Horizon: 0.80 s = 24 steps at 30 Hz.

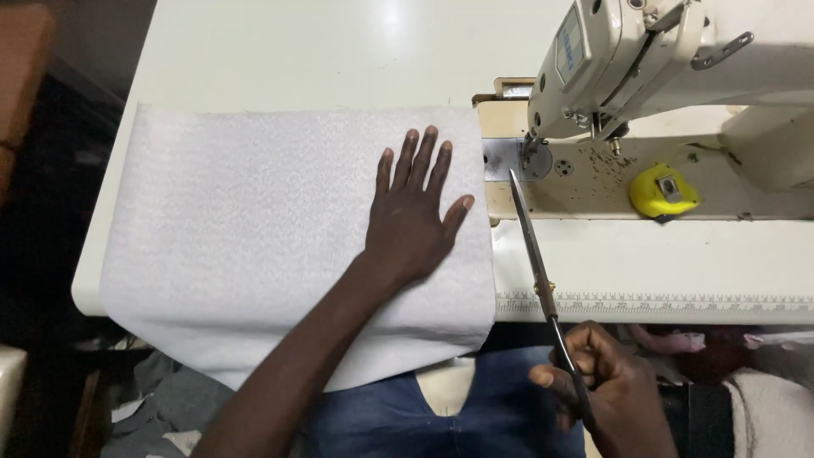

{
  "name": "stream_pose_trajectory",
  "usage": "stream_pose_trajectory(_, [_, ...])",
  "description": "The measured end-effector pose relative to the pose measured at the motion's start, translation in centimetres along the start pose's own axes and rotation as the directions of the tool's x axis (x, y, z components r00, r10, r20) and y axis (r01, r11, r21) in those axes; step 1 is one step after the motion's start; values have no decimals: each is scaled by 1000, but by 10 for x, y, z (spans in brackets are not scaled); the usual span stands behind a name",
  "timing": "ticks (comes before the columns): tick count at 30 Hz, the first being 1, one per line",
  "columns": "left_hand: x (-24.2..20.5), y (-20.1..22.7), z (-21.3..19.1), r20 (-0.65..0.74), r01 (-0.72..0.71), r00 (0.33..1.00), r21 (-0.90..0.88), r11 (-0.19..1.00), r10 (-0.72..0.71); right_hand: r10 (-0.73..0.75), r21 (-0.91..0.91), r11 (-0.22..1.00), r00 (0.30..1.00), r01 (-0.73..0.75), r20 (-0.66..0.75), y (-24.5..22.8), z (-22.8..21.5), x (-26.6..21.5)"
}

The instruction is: Measuring a piece of white fabric with a tape measure and cutting it to size using large scissors on a sewing table.

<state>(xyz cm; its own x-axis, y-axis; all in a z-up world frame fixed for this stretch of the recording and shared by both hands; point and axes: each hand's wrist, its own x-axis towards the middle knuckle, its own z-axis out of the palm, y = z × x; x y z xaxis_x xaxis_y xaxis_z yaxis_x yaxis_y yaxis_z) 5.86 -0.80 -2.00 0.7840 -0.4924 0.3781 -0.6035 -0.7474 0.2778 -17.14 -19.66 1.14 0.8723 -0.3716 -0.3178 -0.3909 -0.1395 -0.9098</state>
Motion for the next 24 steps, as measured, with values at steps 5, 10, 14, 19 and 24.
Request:
stream_pose_trajectory(5, [44,-18,8,128,23,991,2,1000,-23,47,61,997,999,-45,-25,27,-15,-2])
stream_pose_trajectory(10, [89,-42,34,118,-51,992,33,998,47,29,222,975,997,-14,-65,59,-25,-4])
stream_pose_trajectory(14, [114,-50,37,190,-51,981,24,998,46,-136,64,990,973,126,186,105,-64,17])
stream_pose_trajectory(19, [125,-56,26,276,-126,950,-87,988,145,-306,-257,909,944,327,122,96,-74,8])
stream_pose_trajectory(24, [83,-79,-40,-92,22,995,-119,993,-33,142,51,985,945,-164,296,153,-96,48])
